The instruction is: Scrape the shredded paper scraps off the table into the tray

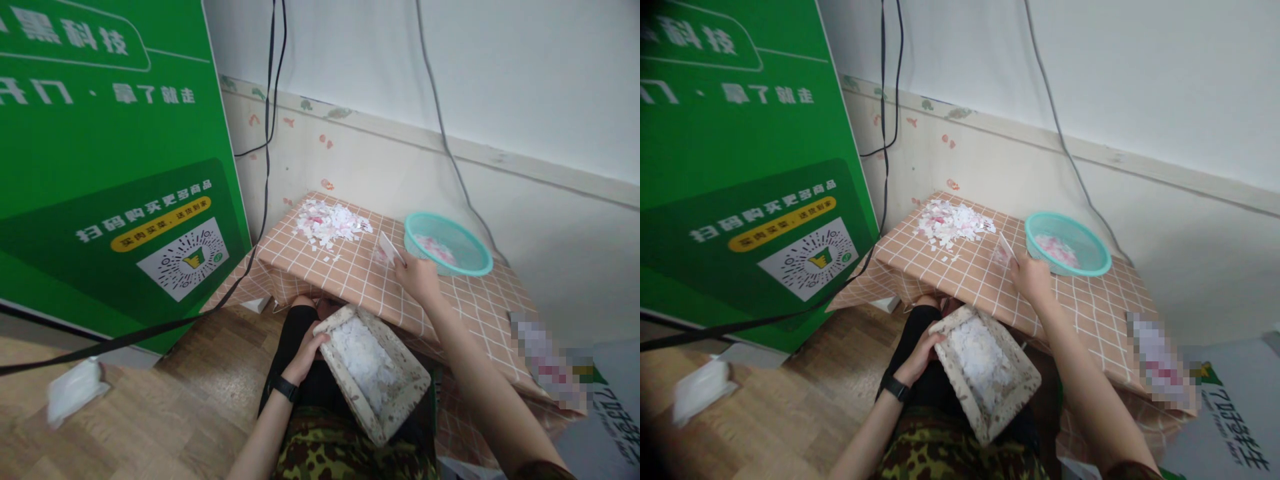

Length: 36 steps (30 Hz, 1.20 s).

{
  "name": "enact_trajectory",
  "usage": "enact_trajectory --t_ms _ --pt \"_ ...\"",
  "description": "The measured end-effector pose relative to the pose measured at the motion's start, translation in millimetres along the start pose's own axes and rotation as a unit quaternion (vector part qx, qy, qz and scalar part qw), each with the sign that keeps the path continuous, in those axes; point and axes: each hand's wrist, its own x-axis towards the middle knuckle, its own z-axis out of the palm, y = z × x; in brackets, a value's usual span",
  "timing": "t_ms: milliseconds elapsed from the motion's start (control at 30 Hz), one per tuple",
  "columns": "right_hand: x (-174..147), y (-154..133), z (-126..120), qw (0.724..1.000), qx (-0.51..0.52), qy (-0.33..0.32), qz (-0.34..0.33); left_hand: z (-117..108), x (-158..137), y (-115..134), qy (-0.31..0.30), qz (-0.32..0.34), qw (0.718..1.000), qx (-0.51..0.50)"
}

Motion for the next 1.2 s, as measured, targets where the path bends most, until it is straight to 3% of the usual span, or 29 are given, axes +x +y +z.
enact_trajectory --t_ms 233,367,533,800,1000,1200 --pt "-3 -12 -14 0.992 0.109 0.066 0.011 2 -3 4 0.004 -0.008 1.000 -0.006" --pt "-8 -32 -17 0.973 0.226 0.044 -0.034 7 -4 11 0.011 -0.013 1.000 -0.011" --pt "-7 -52 -13 0.974 0.217 0.027 -0.054 10 -7 17 0.018 -0.014 1.000 -0.017" --pt "-2 -56 -13 0.971 0.232 0.006 -0.059 12 -10 20 0.028 0.004 1.000 -0.007" --pt "6 -66 -10 0.969 0.237 -0.002 -0.066 14 -25 26 0.110 0.048 0.992 0.039" --pt "12 -57 -13 0.970 0.233 -0.003 -0.064 0 -34 42 0.199 0.059 0.978 0.030"
